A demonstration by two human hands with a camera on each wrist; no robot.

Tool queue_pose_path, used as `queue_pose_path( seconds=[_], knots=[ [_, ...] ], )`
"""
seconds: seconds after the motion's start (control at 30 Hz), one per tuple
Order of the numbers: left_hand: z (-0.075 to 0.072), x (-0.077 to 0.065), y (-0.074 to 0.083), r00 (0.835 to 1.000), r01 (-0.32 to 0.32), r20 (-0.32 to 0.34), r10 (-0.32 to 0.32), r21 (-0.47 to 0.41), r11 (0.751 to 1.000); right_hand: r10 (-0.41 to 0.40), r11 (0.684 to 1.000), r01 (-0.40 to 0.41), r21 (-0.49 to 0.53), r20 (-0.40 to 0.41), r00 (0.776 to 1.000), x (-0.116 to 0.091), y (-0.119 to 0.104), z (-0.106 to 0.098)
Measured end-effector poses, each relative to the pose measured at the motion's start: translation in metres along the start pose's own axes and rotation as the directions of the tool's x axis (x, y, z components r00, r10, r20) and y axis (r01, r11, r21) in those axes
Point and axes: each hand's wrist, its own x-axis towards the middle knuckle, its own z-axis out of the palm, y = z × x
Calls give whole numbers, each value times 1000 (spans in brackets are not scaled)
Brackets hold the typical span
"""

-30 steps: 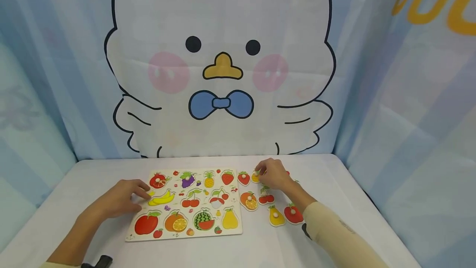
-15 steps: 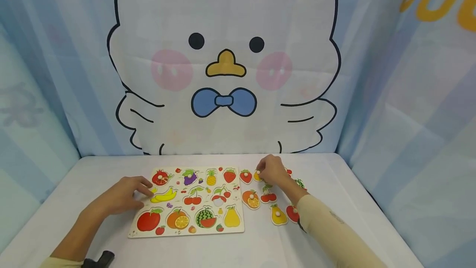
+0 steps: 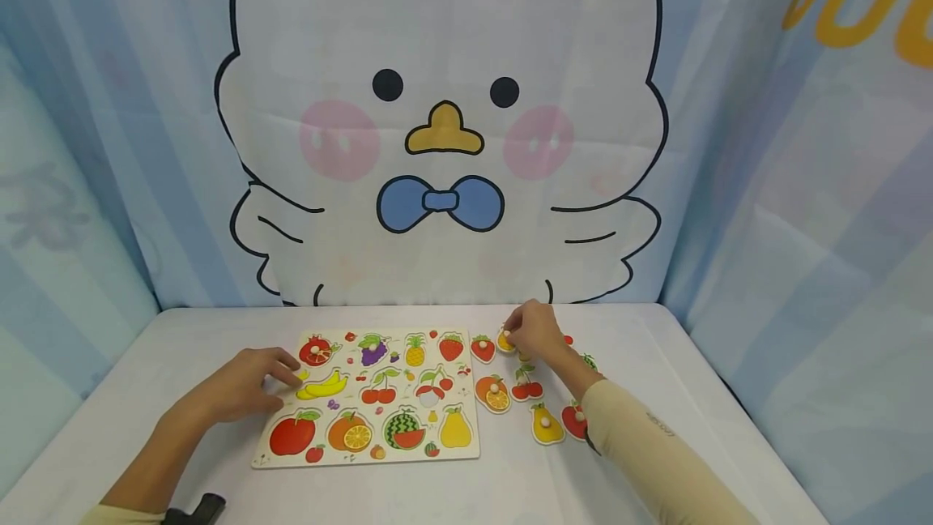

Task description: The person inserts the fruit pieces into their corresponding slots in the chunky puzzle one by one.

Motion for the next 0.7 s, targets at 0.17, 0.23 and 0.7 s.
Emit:
queue_pose_path(
  seconds=[0.17, 0.23, 0.7],
  knots=[
    [-2, -1, 2, 1000, -4, 1, 4, 8, 1000, -34, 999, 34, 4, -11, 999, 1, -6, -2],
    [-2, 0, 2, 1000, -6, 2, 6, 7, 1000, -49, 999, 49, 15, -12, 999, 1, -9, -1],
    [-1, -2, 3, 1000, -4, 2, 4, 6, 1000, -119, 990, 117, 74, 18, 993, -1, -38, 17]
  ],
)
